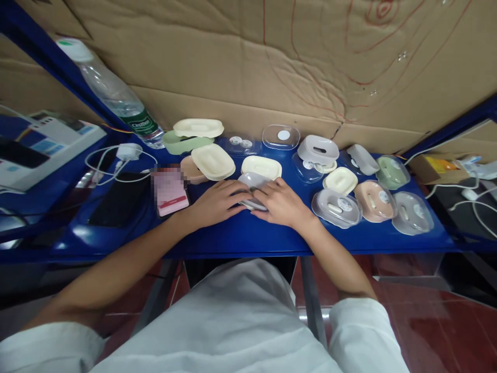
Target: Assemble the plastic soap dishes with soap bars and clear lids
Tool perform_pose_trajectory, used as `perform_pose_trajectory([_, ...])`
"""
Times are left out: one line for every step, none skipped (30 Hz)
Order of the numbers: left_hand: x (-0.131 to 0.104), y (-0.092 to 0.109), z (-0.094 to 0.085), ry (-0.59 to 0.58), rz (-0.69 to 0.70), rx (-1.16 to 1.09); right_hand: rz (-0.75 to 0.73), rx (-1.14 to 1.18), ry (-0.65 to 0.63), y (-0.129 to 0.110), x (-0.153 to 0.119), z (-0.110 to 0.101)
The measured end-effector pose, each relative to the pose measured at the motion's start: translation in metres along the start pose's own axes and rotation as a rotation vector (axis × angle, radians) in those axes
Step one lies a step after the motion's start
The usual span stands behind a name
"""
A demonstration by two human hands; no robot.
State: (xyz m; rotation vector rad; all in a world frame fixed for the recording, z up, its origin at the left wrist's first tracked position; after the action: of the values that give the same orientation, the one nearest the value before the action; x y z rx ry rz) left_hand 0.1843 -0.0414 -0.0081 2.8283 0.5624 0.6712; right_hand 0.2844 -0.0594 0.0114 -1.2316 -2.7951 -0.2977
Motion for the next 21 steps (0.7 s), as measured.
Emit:
perform_pose_trajectory([0.0,0.001,0.001,-0.006,0.006,-0.009,0.009,0.01,-0.016,0.001,0.0,0.002])
perform_pose_trajectory([0.0,0.002,0.002,-0.011,0.007,-0.017,0.02,0.021,-0.032,0.002,-0.001,0.005])
perform_pose_trajectory([0.0,0.002,0.002,-0.015,0.01,-0.025,0.028,0.032,-0.043,0.002,-0.001,0.007])
perform_pose_trajectory([0.0,0.003,0.003,-0.019,0.011,-0.032,0.03,0.042,-0.049,0.002,0.0,0.01])
perform_pose_trajectory([0.0,0.002,0.003,-0.023,0.013,-0.036,0.025,0.051,-0.048,0.001,0.0,0.012])
perform_pose_trajectory([0.0,0.002,0.003,-0.028,0.012,-0.035,0.013,0.063,-0.039,0.0,0.001,0.014])
perform_pose_trajectory([0.0,0.001,0.003,-0.035,0.011,-0.027,-0.003,0.086,-0.021,-0.001,0.002,0.014])
perform_pose_trajectory([-0.001,0.0,0.003,-0.042,0.008,-0.016,-0.023,0.126,0.009,-0.002,0.002,0.014])
perform_pose_trajectory([-0.001,-0.001,0.002,-0.049,0.005,-0.007,-0.042,0.185,0.048,-0.001,0.003,0.013])
perform_pose_trajectory([-0.001,-0.001,0.001,-0.054,0.003,-0.006,-0.048,0.254,0.093,0.003,0.003,0.011])
perform_pose_trajectory([-0.002,0.0,-0.001,-0.061,0.005,-0.02,-0.033,0.32,0.141,0.01,0.003,0.01])
perform_pose_trajectory([-0.002,0.001,-0.002,-0.068,0.009,-0.049,0.01,0.363,0.186,0.021,0.003,0.01])
perform_pose_trajectory([-0.002,0.003,-0.004,-0.074,0.017,-0.087,0.08,0.375,0.218,0.035,0.001,0.013])
perform_pose_trajectory([-0.002,0.006,-0.005,-0.076,0.027,-0.126,0.164,0.354,0.228,0.05,-0.001,0.018])
perform_pose_trajectory([-0.002,0.009,-0.007,-0.074,0.039,-0.154,0.246,0.314,0.212,0.063,-0.003,0.025])
perform_pose_trajectory([-0.002,0.012,-0.008,-0.069,0.05,-0.168,0.31,0.27,0.177,0.074,-0.005,0.034])
perform_pose_trajectory([-0.002,0.014,-0.009,-0.064,0.061,-0.165,0.35,0.235,0.13,0.082,-0.007,0.044])
perform_pose_trajectory([-0.002,0.016,-0.01,-0.058,0.069,-0.148,0.37,0.212,0.086,0.086,-0.008,0.053])
perform_pose_trajectory([-0.002,0.017,-0.011,-0.055,0.073,-0.129,0.377,0.2,0.054,0.089,-0.008,0.059])
perform_pose_trajectory([-0.001,0.016,-0.012,-0.054,0.072,-0.113,0.378,0.194,0.04,0.09,-0.009,0.063])
perform_pose_trajectory([-0.001,0.016,-0.012,-0.055,0.066,-0.105,0.378,0.191,0.04,0.089,-0.009,0.064])
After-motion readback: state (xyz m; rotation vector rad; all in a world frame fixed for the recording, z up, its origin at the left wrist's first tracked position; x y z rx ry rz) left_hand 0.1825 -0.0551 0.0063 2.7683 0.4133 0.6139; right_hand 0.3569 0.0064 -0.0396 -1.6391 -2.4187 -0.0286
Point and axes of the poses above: each hand's wrist, its own x-axis towards the middle knuckle, its own z-axis out of the palm, y = z × x, the point moved 10 cm from there along x, towards the middle knuckle, and after that the axes turned 7 degrees about -x, right-handed, at the moved point
